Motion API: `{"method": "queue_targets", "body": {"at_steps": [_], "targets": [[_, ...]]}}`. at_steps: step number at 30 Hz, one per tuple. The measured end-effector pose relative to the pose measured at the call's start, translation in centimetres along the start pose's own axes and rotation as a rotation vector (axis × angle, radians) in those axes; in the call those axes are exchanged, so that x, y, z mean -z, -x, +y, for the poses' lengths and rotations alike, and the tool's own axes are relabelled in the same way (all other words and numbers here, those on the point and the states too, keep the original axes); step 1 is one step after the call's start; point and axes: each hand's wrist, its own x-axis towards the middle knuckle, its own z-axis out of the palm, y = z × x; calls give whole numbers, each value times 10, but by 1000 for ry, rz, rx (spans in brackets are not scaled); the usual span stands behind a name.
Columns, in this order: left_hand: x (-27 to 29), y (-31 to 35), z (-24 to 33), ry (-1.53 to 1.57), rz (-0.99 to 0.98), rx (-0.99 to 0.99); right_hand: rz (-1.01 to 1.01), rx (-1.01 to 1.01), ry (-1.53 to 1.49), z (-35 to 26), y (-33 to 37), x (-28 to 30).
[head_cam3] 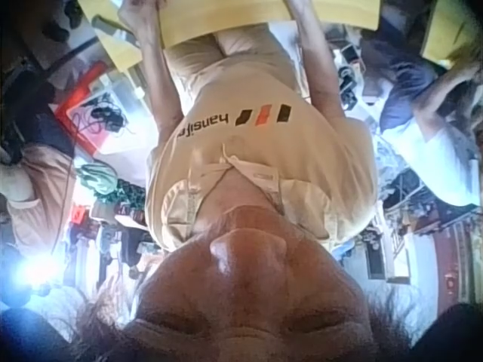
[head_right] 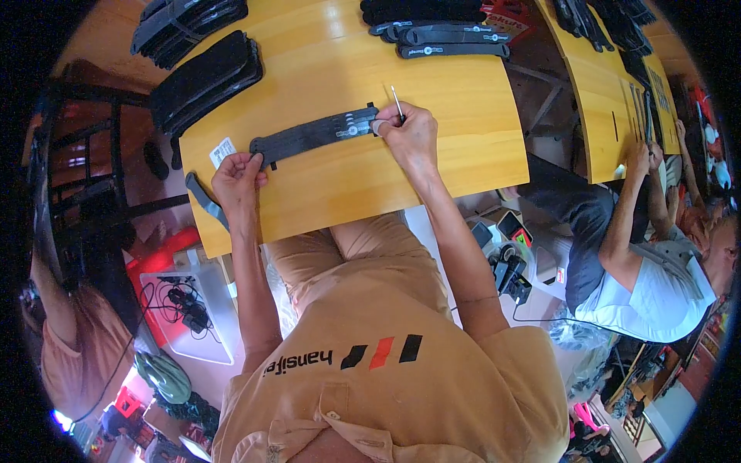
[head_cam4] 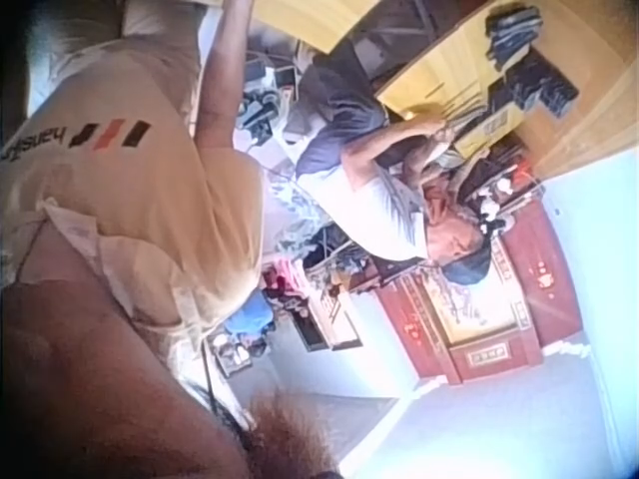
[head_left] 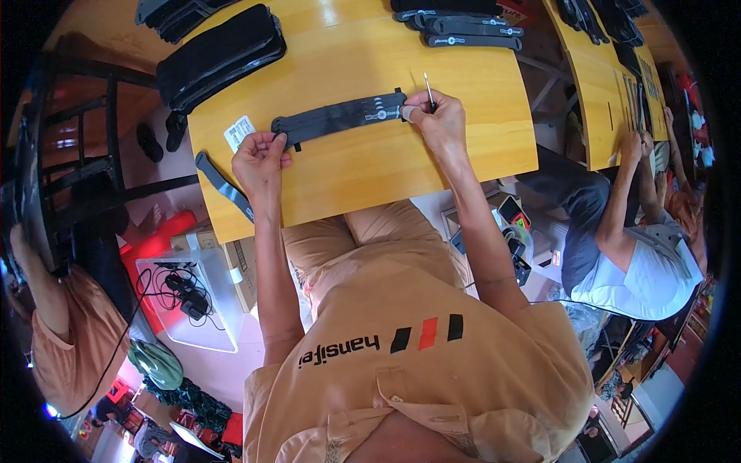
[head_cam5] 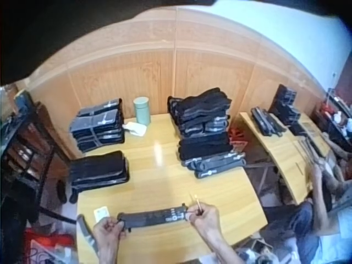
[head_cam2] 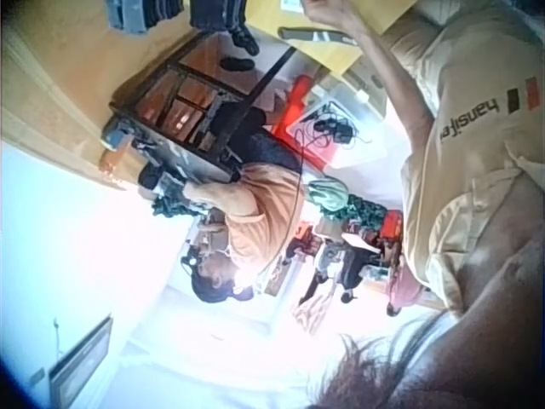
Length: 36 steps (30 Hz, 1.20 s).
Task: Inspecting and marking textile straps with tags at a workstation.
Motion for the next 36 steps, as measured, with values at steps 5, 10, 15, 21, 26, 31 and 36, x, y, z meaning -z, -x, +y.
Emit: {"method": "queue_targets", "body": {"at_steps": [5,10,15,21,26,31,36], "targets": [[0,3,3,-37,28,-8,-1,-1,1,-2,2,-2],[-4,4,5,-55,14,1,-6,-32,16,-6,2,1],[-6,4,8,-91,51,8,9,-30,-3,-2,0,0],[-4,2,3,-81,58,-22,-6,-4,-30,1,-1,-1],[-4,3,6,-117,57,-18,4,-15,42,3,-1,0],[-5,4,7,-136,67,-16,11,-20,62,-4,2,0],[-6,4,8,-142,64,-23,23,9,87,-4,2,0]]}}
